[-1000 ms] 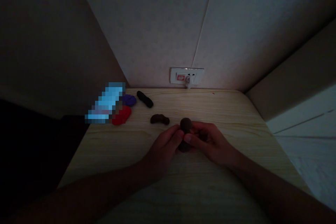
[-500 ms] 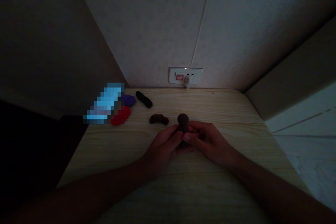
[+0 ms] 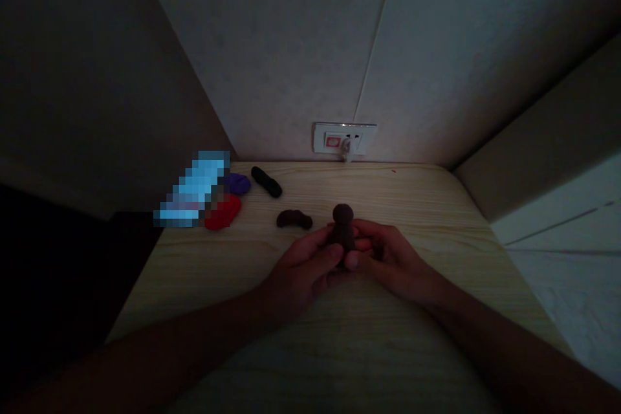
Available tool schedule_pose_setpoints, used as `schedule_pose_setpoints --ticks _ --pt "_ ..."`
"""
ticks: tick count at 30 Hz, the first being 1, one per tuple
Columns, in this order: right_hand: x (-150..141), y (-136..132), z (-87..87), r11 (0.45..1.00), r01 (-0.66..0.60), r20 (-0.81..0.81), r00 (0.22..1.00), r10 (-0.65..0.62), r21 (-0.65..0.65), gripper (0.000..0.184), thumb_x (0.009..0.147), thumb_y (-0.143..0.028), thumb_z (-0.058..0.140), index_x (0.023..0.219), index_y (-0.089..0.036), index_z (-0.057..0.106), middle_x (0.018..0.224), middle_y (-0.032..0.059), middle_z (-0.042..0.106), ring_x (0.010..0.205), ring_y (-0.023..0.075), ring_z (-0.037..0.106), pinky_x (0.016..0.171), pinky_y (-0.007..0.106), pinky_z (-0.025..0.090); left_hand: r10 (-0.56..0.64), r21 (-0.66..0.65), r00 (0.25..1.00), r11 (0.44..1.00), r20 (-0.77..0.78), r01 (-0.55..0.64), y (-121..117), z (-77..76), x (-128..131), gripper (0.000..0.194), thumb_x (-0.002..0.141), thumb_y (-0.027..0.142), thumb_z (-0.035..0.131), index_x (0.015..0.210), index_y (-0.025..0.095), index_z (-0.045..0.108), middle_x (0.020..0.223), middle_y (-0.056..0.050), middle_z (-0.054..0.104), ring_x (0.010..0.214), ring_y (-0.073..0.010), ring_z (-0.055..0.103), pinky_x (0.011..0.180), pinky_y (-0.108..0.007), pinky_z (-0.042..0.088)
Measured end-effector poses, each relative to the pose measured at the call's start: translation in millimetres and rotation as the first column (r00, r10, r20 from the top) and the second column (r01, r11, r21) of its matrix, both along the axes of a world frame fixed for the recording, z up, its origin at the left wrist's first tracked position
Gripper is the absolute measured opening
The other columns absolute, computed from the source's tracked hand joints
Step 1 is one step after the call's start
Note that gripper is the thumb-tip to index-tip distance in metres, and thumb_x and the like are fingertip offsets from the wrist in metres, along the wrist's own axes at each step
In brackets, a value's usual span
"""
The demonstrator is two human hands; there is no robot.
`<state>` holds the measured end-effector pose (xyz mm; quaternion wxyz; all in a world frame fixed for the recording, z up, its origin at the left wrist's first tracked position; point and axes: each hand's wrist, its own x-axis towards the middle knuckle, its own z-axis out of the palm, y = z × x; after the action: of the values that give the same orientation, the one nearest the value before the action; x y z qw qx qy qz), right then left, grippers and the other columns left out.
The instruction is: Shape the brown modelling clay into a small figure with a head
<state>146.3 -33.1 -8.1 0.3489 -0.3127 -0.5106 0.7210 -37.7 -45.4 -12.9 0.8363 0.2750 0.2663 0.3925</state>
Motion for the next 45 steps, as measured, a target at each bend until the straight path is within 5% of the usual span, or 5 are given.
schedule_pose_setpoints --ticks 14,25,29,34,45 --pt "-0.1 -1.1 -2.9 0.998 0.05 0.019 0.999 -0.051 0.047 0.059 0.072 -0.021 0.096 0.124 -0.021 0.068 0.103 0.0035 0.077 0.088 0.0165 0.076 0.078 0.026 0.063 0.024 0.033 0.999 0.999 -0.037 -0.022 2.5 3.3 0.3 0.043 0.086 0.028 0.082 0.125 0.014 0.07 0.129 -0.019 0.075 0.129 -0.035 0.067 0.111 -0.049 0.051" --pt "-2.2 1.9 -1.0 0.993 0.071 0.07 0.995 -0.078 0.097 0.05 0.077 -0.031 0.092 0.121 -0.021 0.069 0.099 0.004 0.076 0.086 0.0183 0.075 0.08 0.031 0.064 0.051 -0.024 0.999 0.998 0.015 -0.051 8.5 2.0 1.3 0.032 0.09 0.031 0.074 0.114 0.01 0.074 0.121 -0.021 0.077 0.127 -0.0384 0.068 0.108 -0.052 0.053" --pt "-0.4 2.4 3.6 0.986 0.099 0.052 0.993 -0.107 0.134 0.046 0.082 -0.035 0.089 0.121 -0.021 0.07 0.1 0.0043 0.076 0.083 0.0152 0.071 0.077 0.027 0.061 0.139 0.05 0.987 0.99 -0.075 -0.135 12.0 3.4 -0.6 0.031 0.088 0.028 0.078 0.114 0.012 0.074 0.113 -0.016 0.08 0.111 -0.0309 0.075 0.1 -0.045 0.056" --pt "1.2 3.5 6.5 0.969 0.119 0.145 0.978 -0.152 0.215 0.03 0.092 -0.046 0.078 0.101 -0.018 0.076 0.08 0.0022 0.072 0.067 0.0131 0.064 0.063 0.024 0.055 0.16 0.239 0.955 0.966 -0.251 -0.099 14.4 5.6 -4.0 0.027 0.082 0.022 0.084 0.107 0.014 0.077 0.098 -0.008 0.082 0.089 -0.0203 0.076 0.085 -0.033 0.057" --pt "1.5 2.1 5.6 0.973 0.12 0.205 0.965 -0.16 0.195 0.036 0.093 -0.048 0.075 0.077 -0.016 0.075 0.071 0.0016 0.071 0.066 0.0132 0.064 0.063 0.023 0.052 0.156 0.258 0.941 0.963 -0.3 -0.077 10.4 8.0 -0.4 0.026 0.078 0.019 0.085 0.102 0.015 0.077 0.088 -0.005 0.08 0.081 -0.018 0.075 0.079 -0.031 0.059"
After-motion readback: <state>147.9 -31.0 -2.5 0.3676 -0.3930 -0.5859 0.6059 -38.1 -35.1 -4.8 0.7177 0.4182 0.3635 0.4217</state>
